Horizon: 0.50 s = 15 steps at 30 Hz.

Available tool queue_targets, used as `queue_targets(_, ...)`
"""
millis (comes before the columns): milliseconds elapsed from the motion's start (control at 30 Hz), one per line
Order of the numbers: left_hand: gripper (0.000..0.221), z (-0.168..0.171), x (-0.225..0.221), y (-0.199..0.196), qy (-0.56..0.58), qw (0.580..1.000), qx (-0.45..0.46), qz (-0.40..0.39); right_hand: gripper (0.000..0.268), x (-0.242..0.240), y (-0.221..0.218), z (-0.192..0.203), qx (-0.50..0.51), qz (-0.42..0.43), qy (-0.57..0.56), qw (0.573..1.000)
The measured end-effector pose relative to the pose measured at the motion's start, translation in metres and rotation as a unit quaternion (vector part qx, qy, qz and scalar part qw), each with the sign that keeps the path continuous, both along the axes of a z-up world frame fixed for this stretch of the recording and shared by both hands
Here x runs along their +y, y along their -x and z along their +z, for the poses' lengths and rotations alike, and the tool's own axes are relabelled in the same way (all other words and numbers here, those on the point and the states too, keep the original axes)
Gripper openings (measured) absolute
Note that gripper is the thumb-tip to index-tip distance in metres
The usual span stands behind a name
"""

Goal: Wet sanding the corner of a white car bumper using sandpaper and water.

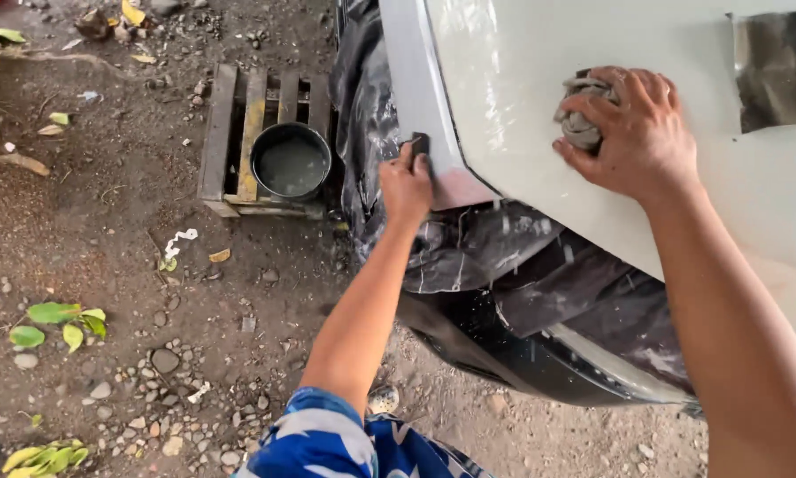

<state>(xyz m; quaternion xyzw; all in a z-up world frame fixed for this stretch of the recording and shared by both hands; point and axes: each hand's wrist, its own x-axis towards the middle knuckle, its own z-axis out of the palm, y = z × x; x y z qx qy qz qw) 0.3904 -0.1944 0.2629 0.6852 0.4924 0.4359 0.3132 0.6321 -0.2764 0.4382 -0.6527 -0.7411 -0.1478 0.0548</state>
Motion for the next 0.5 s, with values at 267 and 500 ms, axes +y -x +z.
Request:
queue_targets(267, 0.034, 0.004, -0.007, 0.013, 0.158, 0.987, 0.032, -0.011, 0.034, -0.004, 0.000, -0.003, -0.033, -0.013, -0.011, 0.999)
queue_targets(500, 0.053, -0.002, -0.044, 0.011, -0.166, 0.982, 0.074, -0.057, 0.038, -0.002, 0.003, -0.002, -0.026, -0.027, -0.007, 0.999)
